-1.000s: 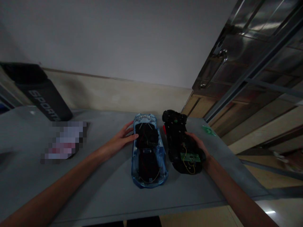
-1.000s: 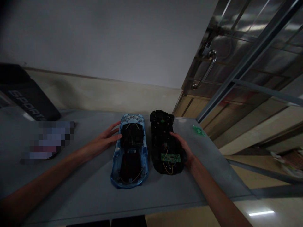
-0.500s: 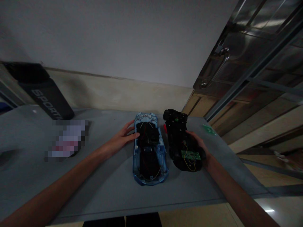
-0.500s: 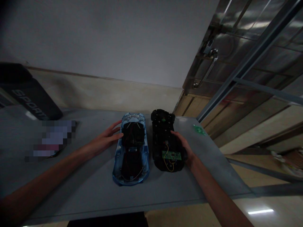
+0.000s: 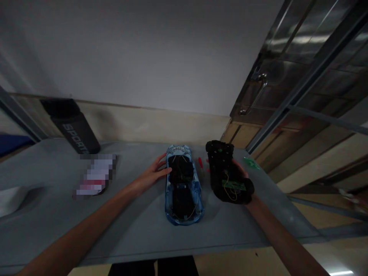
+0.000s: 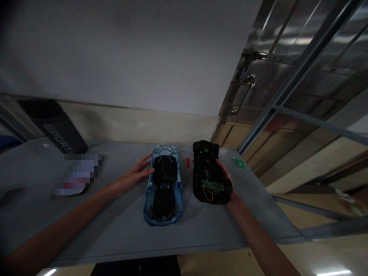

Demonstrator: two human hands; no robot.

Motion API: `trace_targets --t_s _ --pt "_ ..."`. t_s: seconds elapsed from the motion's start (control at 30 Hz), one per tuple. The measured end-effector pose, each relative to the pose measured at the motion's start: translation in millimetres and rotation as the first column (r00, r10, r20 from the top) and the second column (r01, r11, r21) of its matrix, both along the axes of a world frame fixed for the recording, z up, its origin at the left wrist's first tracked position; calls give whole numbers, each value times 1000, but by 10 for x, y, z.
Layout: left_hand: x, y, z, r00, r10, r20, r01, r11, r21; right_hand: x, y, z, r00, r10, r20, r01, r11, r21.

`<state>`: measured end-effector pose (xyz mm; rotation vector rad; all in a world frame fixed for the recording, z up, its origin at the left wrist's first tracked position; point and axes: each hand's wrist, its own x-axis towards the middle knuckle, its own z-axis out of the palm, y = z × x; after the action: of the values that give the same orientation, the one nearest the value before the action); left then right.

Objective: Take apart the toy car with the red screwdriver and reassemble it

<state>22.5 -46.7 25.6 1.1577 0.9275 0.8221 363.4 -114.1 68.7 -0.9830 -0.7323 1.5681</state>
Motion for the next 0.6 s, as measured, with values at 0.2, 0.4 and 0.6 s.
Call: trace_targets --t_s 0.2,0.4,0.6 --pt "-18 16 -29 1000 -12 4 12 999 32 -38 -85 3 999 7 -49 -5 999 38" --pt "20 32 -37 992 -60 111 56 998 35 -4 -274 88 996 62 -60 -60 997 39" --pt "35 124 -153 988 -28 153 25 999 22 -95 -198 367 969 17 245 -28 999 41"
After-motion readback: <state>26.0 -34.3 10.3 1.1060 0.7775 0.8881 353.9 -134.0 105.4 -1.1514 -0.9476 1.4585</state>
